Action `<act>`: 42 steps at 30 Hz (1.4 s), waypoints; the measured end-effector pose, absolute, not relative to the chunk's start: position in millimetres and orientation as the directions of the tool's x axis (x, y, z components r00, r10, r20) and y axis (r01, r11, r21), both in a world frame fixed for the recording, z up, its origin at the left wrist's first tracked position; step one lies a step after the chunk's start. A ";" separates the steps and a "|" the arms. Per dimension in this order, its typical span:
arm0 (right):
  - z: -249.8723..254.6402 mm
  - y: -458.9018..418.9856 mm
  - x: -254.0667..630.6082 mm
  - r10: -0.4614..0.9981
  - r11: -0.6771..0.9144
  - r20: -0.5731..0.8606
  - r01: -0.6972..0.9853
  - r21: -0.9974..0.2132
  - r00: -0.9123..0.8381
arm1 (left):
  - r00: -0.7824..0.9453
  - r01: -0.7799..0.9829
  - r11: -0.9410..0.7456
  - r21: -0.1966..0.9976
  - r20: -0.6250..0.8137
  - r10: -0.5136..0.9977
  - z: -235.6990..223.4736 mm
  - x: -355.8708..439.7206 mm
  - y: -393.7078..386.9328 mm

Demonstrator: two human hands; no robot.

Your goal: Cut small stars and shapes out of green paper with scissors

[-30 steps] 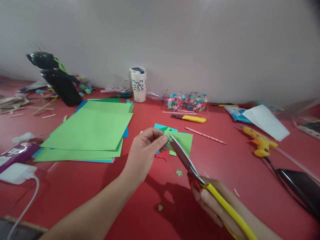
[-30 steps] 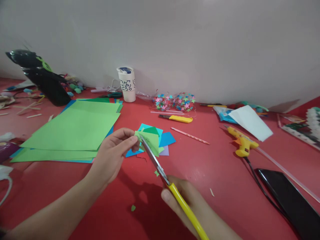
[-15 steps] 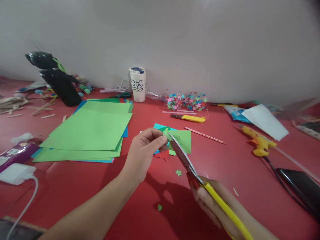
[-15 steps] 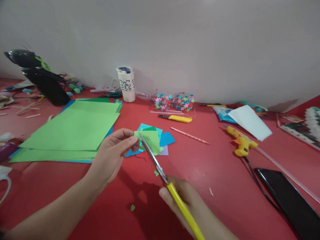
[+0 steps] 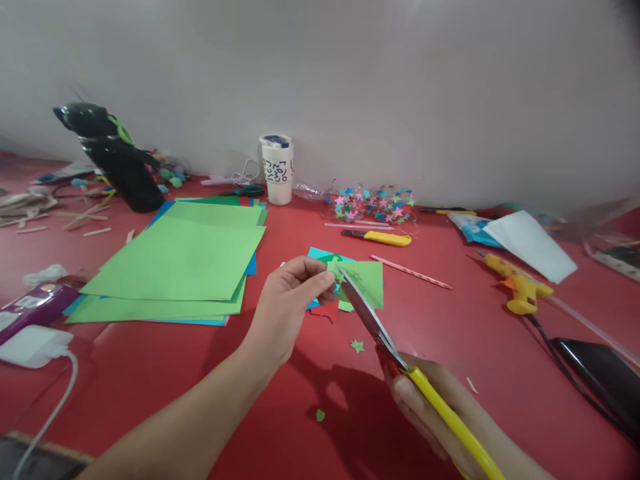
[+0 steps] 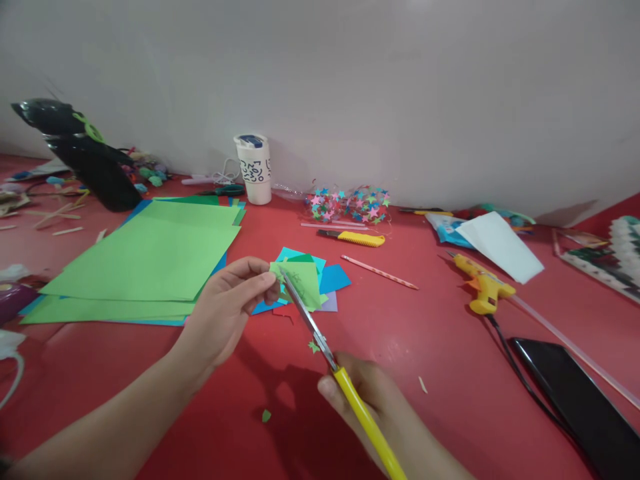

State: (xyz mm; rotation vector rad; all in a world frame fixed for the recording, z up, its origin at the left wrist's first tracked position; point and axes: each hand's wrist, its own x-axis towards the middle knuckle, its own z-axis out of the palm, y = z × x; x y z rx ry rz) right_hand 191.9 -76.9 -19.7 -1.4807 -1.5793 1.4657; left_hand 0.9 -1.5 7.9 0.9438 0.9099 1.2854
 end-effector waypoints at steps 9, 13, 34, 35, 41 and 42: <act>-19.4 -75.7 192.3 0.912 -0.165 -0.295 0.403 -0.900 -0.286 | 0.063 -0.346 0.039 0.937 -0.018 0.998 7.9 1.4 -0.8; -20.4 -74.9 192.7 0.915 -0.164 -0.291 0.401 -0.902 -0.280 | 0.067 -0.358 0.044 0.933 -0.021 0.998 9.3 0.9 -0.4; -46.7 -62.9 200.2 0.937 0.132 -0.075 0.546 -0.828 -0.341 | 0.153 -0.447 0.100 0.889 -0.034 0.988 8.3 -0.2 1.2; -45.4 -63.3 200.4 0.934 0.134 -0.080 0.547 -0.826 -0.349 | 0.153 -0.439 0.099 0.893 -0.035 0.988 8.6 -0.9 1.6; -18.0 -65.4 198.1 0.909 0.079 -0.157 0.530 -0.845 -0.386 | 0.238 -0.219 0.024 0.976 0.029 0.971 12.0 -12.7 7.3; -13.2 -65.2 198.1 0.904 0.077 -0.165 0.531 -0.844 -0.394 | 0.265 -0.178 0.025 0.984 0.023 0.964 13.1 -15.5 8.9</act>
